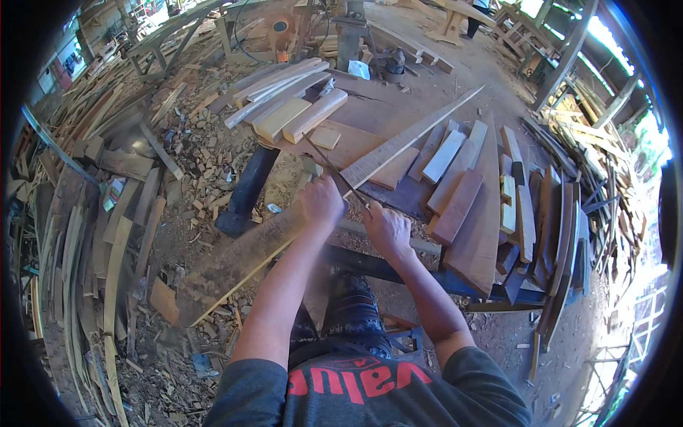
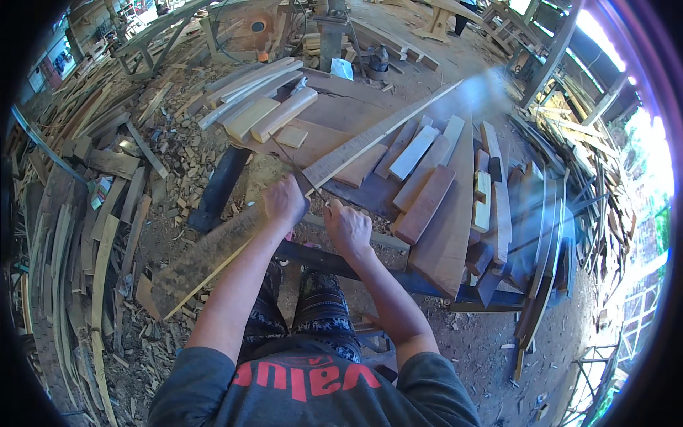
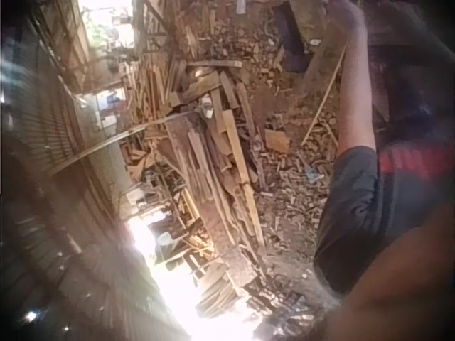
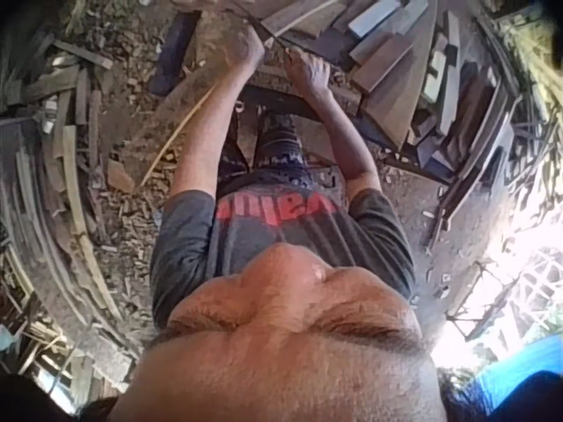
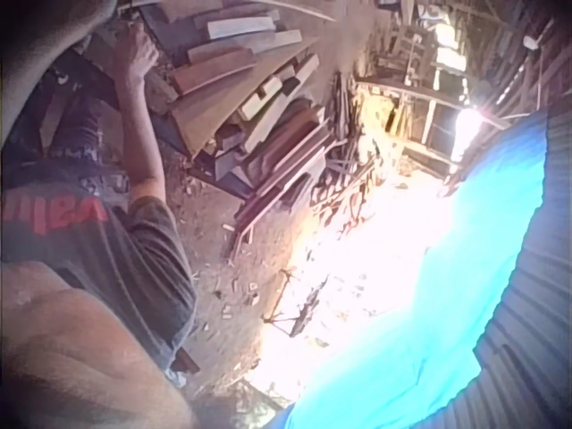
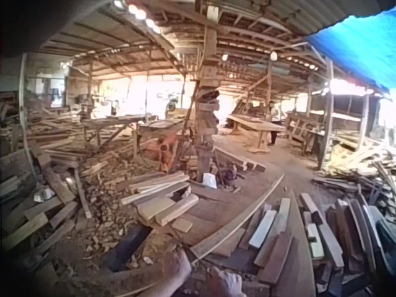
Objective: The person holds a wooden board on a workbench and cuts it with a wire saw.
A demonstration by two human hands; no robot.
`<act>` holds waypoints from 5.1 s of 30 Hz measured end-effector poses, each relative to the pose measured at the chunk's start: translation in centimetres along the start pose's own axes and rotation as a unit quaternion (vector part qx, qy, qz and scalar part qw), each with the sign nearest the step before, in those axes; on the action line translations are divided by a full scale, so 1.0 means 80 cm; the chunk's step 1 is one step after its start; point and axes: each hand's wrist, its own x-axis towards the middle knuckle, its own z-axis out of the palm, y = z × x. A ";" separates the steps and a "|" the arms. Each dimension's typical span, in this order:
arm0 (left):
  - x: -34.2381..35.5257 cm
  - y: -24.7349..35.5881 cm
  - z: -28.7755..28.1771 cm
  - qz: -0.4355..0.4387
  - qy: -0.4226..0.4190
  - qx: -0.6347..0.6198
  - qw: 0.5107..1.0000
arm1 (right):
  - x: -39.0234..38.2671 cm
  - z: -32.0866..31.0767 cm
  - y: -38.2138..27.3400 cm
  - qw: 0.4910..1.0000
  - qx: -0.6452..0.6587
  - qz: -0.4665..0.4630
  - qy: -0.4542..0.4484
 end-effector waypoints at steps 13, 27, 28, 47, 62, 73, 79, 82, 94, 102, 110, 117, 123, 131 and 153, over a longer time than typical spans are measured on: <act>-0.001 0.002 -0.007 -0.012 0.022 -0.007 1.000 | -0.014 -0.007 0.008 1.000 0.010 0.006 -0.010; -0.004 -0.003 -0.014 -0.003 0.012 0.003 1.000 | -0.051 -0.029 0.022 0.999 -0.008 0.010 -0.032; -0.003 0.000 -0.015 -0.001 0.014 0.003 1.000 | -0.034 -0.021 0.016 1.000 0.009 -0.004 -0.018; -0.002 0.004 -0.012 0.003 0.001 -0.009 1.000 | -0.008 -0.011 0.011 1.000 -0.004 0.010 -0.028; 0.001 0.004 -0.008 -0.003 -0.005 -0.003 1.000 | -0.002 -0.006 0.009 1.000 -0.004 -0.017 0.000; -0.004 -0.002 -0.012 0.001 0.022 -0.006 1.000 | -0.067 -0.042 0.035 0.999 -0.022 0.018 -0.037; 0.001 -0.002 -0.007 -0.011 -0.015 -0.019 1.000 | 0.004 -0.002 0.004 0.999 -0.007 -0.031 0.009; 0.000 -0.003 -0.004 0.013 0.005 -0.026 1.000 | -0.006 -0.006 0.015 0.999 -0.002 -0.033 -0.001; 0.001 -0.001 -0.001 0.003 0.023 -0.002 1.000 | 0.002 -0.006 0.004 1.000 -0.004 -0.013 -0.020; -0.005 -0.007 -0.007 0.006 0.034 0.005 0.999 | -0.059 -0.033 0.029 0.997 -0.029 0.019 -0.062; 0.002 0.003 -0.004 -0.001 0.005 -0.008 1.000 | 0.001 -0.008 0.004 0.999 -0.009 0.011 -0.045; -0.004 -0.006 -0.010 0.006 0.017 0.020 1.000 | -0.049 -0.033 0.027 0.997 -0.008 0.018 -0.075; -0.002 -0.005 -0.011 -0.002 0.010 0.004 1.000 | -0.038 -0.035 0.016 0.998 0.000 0.020 -0.066; -0.001 -0.005 -0.003 0.002 0.010 0.006 1.000 | -0.010 -0.014 0.009 0.999 0.007 0.002 -0.049; -0.003 -0.007 -0.010 0.004 0.018 -0.008 1.000 | -0.068 -0.044 0.038 0.996 -0.001 0.039 -0.076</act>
